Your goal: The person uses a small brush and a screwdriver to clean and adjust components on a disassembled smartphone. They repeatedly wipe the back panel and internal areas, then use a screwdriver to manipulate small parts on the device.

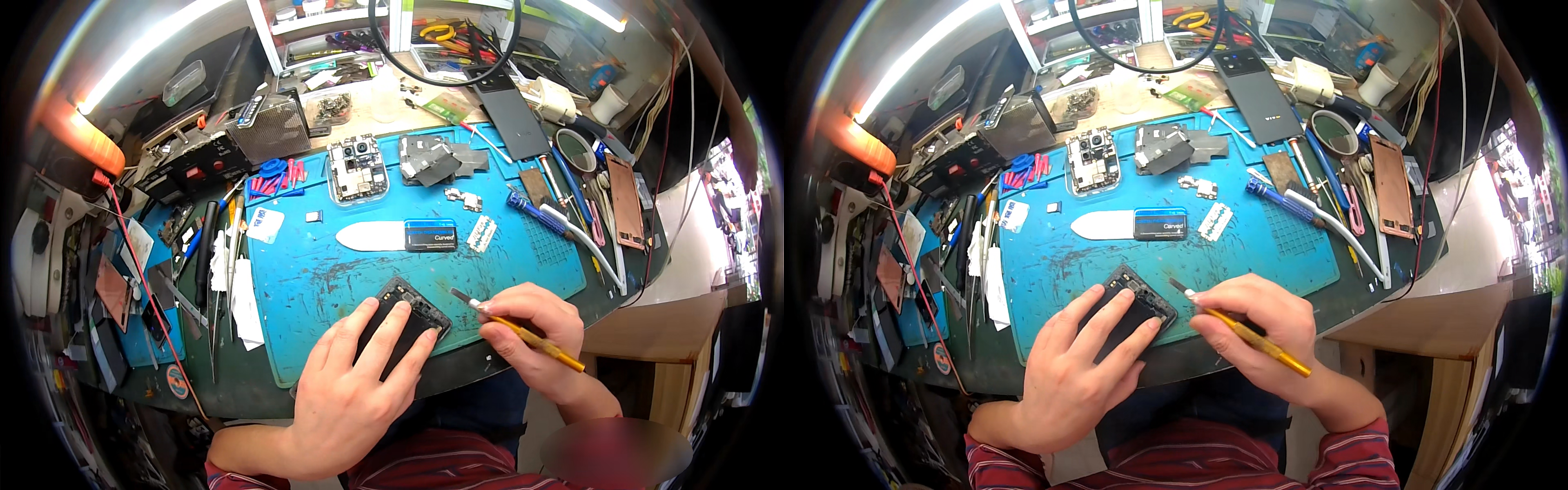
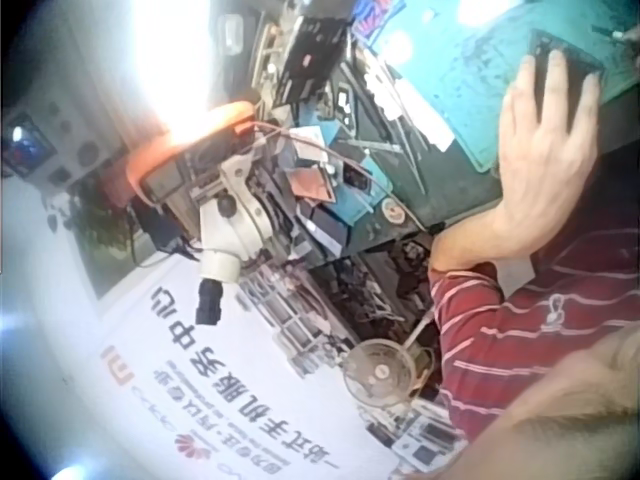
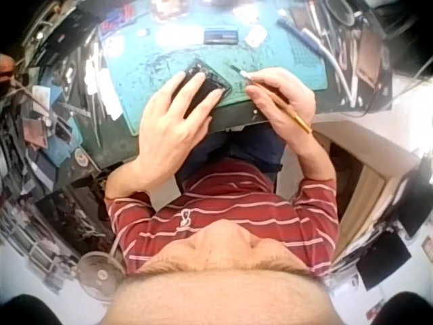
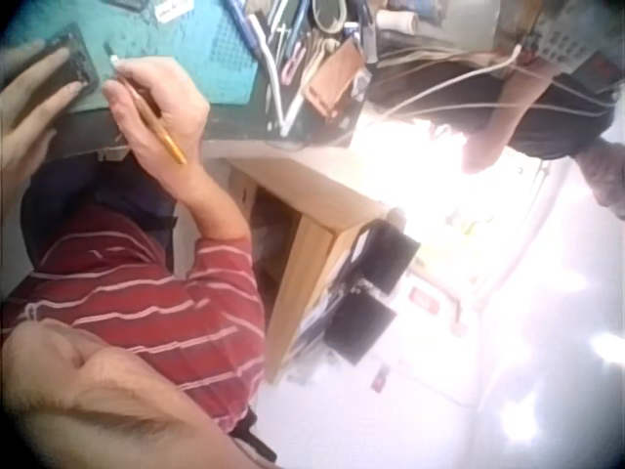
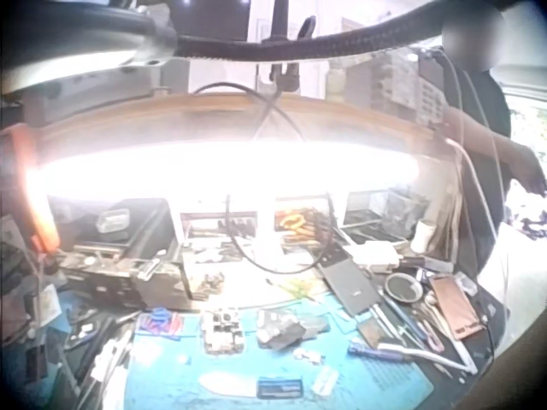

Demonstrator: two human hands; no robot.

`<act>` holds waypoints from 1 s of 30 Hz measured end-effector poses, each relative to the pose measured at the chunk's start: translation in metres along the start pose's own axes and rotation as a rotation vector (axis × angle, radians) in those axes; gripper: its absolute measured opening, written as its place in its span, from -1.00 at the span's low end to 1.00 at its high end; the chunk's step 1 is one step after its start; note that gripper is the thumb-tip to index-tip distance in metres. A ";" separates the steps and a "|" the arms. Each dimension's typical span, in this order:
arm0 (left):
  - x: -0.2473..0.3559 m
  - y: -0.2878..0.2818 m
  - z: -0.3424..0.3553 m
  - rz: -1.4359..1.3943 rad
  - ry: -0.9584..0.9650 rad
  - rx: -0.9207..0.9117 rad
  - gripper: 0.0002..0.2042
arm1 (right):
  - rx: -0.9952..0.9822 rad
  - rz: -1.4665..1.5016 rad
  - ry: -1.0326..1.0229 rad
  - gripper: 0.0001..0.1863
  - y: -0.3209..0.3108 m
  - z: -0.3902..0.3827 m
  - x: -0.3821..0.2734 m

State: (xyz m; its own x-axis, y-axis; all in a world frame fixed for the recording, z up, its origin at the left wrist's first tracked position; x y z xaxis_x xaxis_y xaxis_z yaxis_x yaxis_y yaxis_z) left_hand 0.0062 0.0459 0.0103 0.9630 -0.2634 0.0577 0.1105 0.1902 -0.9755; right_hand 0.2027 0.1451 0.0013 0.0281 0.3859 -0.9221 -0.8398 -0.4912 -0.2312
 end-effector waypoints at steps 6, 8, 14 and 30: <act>0.000 0.002 0.000 -0.004 -0.001 0.040 -0.46 | -0.169 -0.298 -0.342 -0.57 0.021 0.010 -0.006; 0.000 0.004 -0.001 -0.011 -0.012 0.055 -0.41 | -0.163 -0.331 -0.371 -0.57 0.023 0.007 -0.010; -0.001 0.004 0.000 -0.004 -0.019 0.094 -0.47 | -0.199 -0.390 -0.365 -0.63 0.020 -0.002 -0.012; -0.003 0.007 -0.005 -0.001 -0.008 0.158 -0.54 | -0.193 -0.660 -0.448 -0.64 0.044 -0.012 -0.021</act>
State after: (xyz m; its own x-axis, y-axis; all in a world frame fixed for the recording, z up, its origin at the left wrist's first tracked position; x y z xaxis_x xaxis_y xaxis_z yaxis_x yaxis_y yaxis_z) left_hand 0.0028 0.0431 0.0017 0.9647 -0.2562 0.0609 0.1480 0.3364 -0.9300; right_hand 0.1712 0.1063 0.0065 0.2306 0.8976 -0.3756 -0.6166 -0.1638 -0.7700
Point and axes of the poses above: each hand's wrist, its own z-axis towards the middle knuckle, its own y-axis out of the palm, x = y × z, the point moved 5 cm from there along z, towards the middle knuckle, and after that the axes turned 12 degrees about z, right-handed, at the moved point
